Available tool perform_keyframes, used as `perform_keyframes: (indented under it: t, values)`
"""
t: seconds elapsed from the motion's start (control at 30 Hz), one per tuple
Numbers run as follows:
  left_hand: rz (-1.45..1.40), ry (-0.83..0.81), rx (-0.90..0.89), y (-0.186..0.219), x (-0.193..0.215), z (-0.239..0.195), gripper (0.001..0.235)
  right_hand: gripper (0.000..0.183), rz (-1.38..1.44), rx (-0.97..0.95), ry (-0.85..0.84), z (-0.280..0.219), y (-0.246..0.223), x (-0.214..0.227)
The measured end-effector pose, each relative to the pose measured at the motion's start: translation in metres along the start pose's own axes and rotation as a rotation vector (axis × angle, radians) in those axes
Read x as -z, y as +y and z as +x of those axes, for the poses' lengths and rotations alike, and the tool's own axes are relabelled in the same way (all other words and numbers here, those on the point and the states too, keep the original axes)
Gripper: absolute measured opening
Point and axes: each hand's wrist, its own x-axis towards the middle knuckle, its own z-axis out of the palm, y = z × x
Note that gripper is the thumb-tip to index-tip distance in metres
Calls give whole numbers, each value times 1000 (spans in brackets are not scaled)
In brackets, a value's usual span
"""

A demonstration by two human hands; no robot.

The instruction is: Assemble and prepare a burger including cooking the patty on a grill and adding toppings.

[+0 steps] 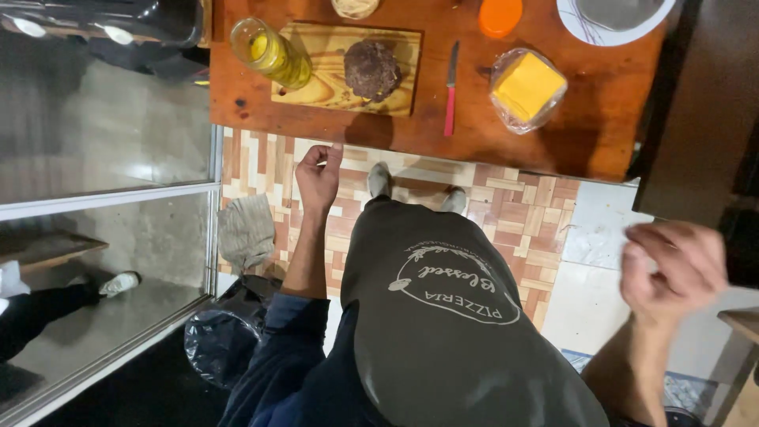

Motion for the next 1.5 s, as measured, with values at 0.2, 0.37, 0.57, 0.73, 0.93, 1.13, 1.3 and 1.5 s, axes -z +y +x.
perform_keyframes:
  t: [0.2,0.37,0.57,0.73,0.93,1.13,1.3,1.5]
  values:
    - [7,74,-2,-24,39,21,30,11,-49,-319,-347,73,-59,-129]
    - [200,-153,-69,-8,65,55,50,14,-298,-327,-406,82,-43,-190]
    - [266,-382,-132,-13,73,106,41,33,-605,-385,-404,137,-8,-236]
    - [232,-459,-242,-23,77,139,41,49,-724,-375,-497,145,15,-262]
    - [255,-521,-266,-15,80,164,41,34,-824,-353,-567,135,50,-269]
    - [233,-491,-358,-16,77,153,44,15,-572,-339,-594,150,44,-249]
    - [259,-483,-309,-11,64,144,44,8,-515,-332,-621,142,64,-245]
    - [239,-463,-210,1,43,130,43,35,-635,-372,-654,148,48,-256]
